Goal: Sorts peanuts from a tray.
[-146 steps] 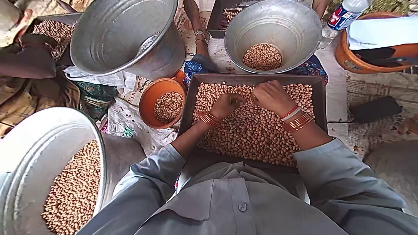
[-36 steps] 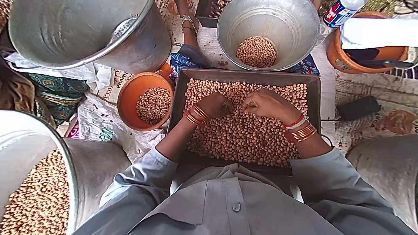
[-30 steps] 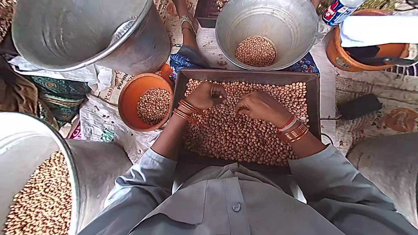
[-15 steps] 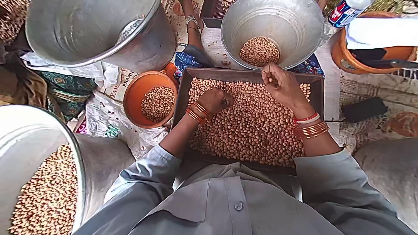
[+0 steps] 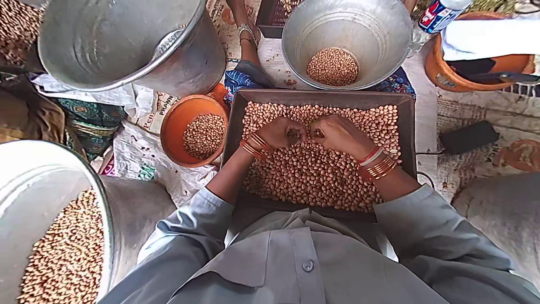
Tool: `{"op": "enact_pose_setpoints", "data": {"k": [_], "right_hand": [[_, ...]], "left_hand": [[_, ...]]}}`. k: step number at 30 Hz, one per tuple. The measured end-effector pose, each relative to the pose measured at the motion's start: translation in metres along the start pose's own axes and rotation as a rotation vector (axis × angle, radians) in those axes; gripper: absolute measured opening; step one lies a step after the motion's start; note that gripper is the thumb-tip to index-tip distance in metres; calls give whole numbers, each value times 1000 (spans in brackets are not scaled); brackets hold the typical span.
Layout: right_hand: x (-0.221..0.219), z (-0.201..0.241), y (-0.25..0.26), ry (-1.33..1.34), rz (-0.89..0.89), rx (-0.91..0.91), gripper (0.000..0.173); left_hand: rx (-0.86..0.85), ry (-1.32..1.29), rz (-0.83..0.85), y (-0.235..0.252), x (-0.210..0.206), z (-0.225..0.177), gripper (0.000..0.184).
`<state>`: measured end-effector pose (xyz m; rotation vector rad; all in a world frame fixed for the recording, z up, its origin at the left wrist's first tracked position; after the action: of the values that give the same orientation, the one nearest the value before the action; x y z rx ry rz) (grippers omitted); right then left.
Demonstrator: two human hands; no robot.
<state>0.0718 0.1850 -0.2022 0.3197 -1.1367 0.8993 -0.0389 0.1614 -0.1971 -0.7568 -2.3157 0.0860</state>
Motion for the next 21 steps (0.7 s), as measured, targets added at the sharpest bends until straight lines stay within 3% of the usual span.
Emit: {"op": "enact_pose_setpoints", "data": {"k": [2,5,7,10,12,14,19,21], "right_hand": [[14,-10,-4,137,-34,-19,15],[55,-26,-15,386,-294,81,13],[69,-35,-21,457,-369,121,17],[57,-33,-23,338,-188,151,11],[33,-28,-22,185,62,139,10],[16,-25,-21,52,187,116,10],[10,-28,-20,-80,150,79,15],[9,-27,-21,-83,168,69,17]], "left_hand": [[2,121,37,3,-11,-3,14],[-7,226,31,6,-17,-4,15],[-4,243,20,7,-17,-3,14],[-4,81,2,5,-11,-3,12],[-79,-240,6,0,-5,-5,13],[-124,-506,63,-2,-6,-10,23],[47,-614,441,-9,-59,-29,32],[185,-594,418,-4,-66,-17,29]]}}
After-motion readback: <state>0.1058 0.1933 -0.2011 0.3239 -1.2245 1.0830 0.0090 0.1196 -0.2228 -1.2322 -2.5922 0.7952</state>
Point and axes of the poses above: each hand's wrist, its own y-axis towards the middle knuckle, its own x-axis out of the back of the hand, z = x × y, the point moved 9 cm from there along y, towards the middle knuckle
